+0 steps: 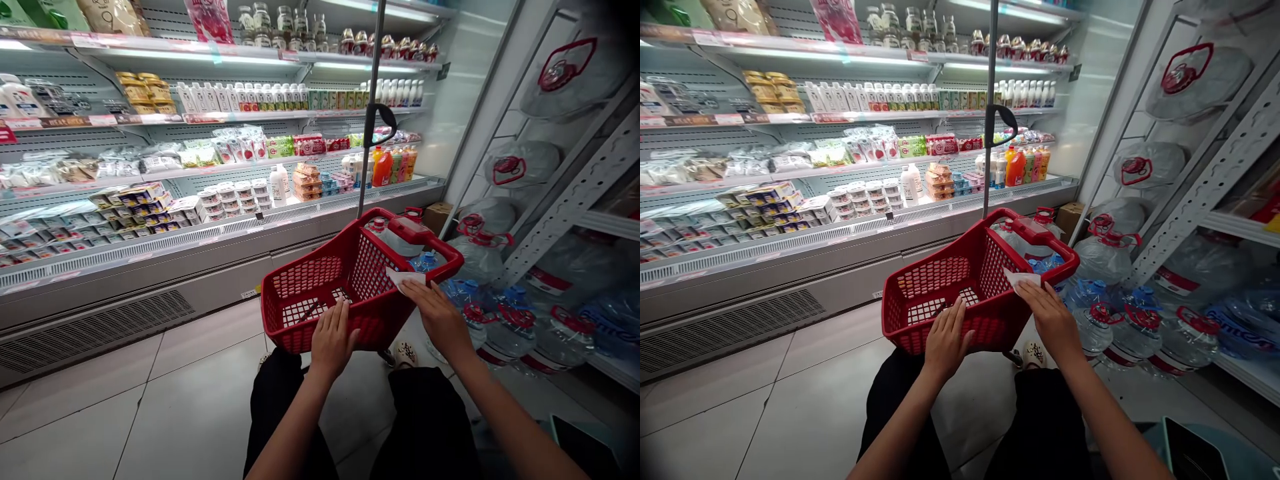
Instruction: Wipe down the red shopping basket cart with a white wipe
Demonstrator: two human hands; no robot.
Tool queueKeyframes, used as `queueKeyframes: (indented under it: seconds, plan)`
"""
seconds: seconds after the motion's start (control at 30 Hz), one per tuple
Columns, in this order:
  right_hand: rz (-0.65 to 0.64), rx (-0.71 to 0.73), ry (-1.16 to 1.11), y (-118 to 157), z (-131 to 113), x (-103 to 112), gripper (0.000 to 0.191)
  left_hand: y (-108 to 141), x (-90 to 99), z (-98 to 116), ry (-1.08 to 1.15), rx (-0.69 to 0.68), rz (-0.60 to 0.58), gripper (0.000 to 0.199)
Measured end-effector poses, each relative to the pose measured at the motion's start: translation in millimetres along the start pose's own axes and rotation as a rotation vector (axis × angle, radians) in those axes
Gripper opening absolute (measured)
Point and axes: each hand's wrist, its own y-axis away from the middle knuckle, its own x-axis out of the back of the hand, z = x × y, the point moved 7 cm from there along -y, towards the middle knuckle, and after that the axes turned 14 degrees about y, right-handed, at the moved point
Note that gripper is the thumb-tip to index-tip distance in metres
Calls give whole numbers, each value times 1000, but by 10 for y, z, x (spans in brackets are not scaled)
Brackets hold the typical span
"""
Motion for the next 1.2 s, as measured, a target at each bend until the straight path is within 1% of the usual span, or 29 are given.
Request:
queueKeyframes:
  seconds: [0.07, 0.1, 0.13, 0.2, 0.23, 0.27, 0.4, 0.43, 0.47, 0.5, 0.53, 0.63, 0.67, 0.7, 0.73, 0.77, 0.87, 0.9, 0.93, 0.97, 1.0, 1.1, 1.13, 1.17, 1.2]
  plan:
    - [-4, 14, 8, 3, -70, 9, 70, -107, -46, 106, -17, 23, 22, 73]
    - [-9, 35, 6, -2, -148, -4, 69, -175, -88, 191, -16, -5, 19, 71]
    - [-15, 60, 2, -10, -226, -21, 69, -241, -138, 290, -6, -67, 4, 71]
    - [-27, 106, -8, -28, -299, -39, 68, -345, -208, 408, 0, -134, -8, 70]
    - [-29, 112, -8, -36, -263, -30, 68, -376, -230, 435, -1, -153, -15, 69]
    - [-30, 101, -2, -44, -173, -10, 68, -393, -245, 441, -6, -160, -21, 69]
    - [-3, -73, 77, -57, 399, 120, 68, -383, -269, 420, -29, -142, -41, 68]
    - [7, -112, 93, -60, 474, 132, 67, -379, -274, 418, -34, -129, -39, 69]
    - [18, -135, 102, -66, 485, 125, 66, -378, -282, 421, -40, -116, -38, 70]
    - [23, -134, 100, -79, 427, 96, 64, -380, -290, 426, -47, -105, -36, 70]
    - [20, -106, 90, -95, 308, 47, 63, -385, -298, 431, -52, -96, -35, 71]
    - [-23, 53, 36, -134, -149, -124, 63, -402, -298, 425, -49, -85, -35, 70]
    - [-35, 97, 20, -135, -236, -153, 63, -406, -288, 414, -43, -86, -36, 70]
    - [-42, 120, 9, -130, -255, -157, 63, -407, -275, 402, -36, -88, -36, 70]
    - [-44, 120, 5, -121, -200, -140, 64, -406, -262, 388, -31, -90, -36, 70]
    - [-44, 99, 10, -109, -82, -108, 65, -405, -250, 375, -27, -92, -37, 70]
    - [-23, -47, 67, -70, 403, 14, 66, -409, -245, 348, -11, -79, -41, 70]
    - [-14, -93, 89, -60, 508, 34, 65, -417, -256, 346, -3, -69, -43, 69]
    - [-6, -121, 105, -57, 544, 34, 64, -429, -274, 348, 6, -59, -45, 69]
    - [-4, -123, 111, -60, 503, 7, 63, -446, -295, 354, 14, -52, -47, 69]
    - [-10, -100, 104, -71, 394, -45, 63, -466, -318, 362, 20, -48, -48, 69]
    - [-32, 33, 35, -114, -78, -246, 65, -519, -364, 380, 20, -68, -50, 70]
    - [-38, 68, 12, -127, -184, -296, 65, -523, -365, 378, 16, -86, -52, 70]
    - [-41, 87, -4, -140, -228, -327, 65, -515, -356, 367, 9, -103, -54, 71]
    - [-39, 89, -11, -153, -204, -337, 65, -493, -337, 344, -1, -115, -54, 71]
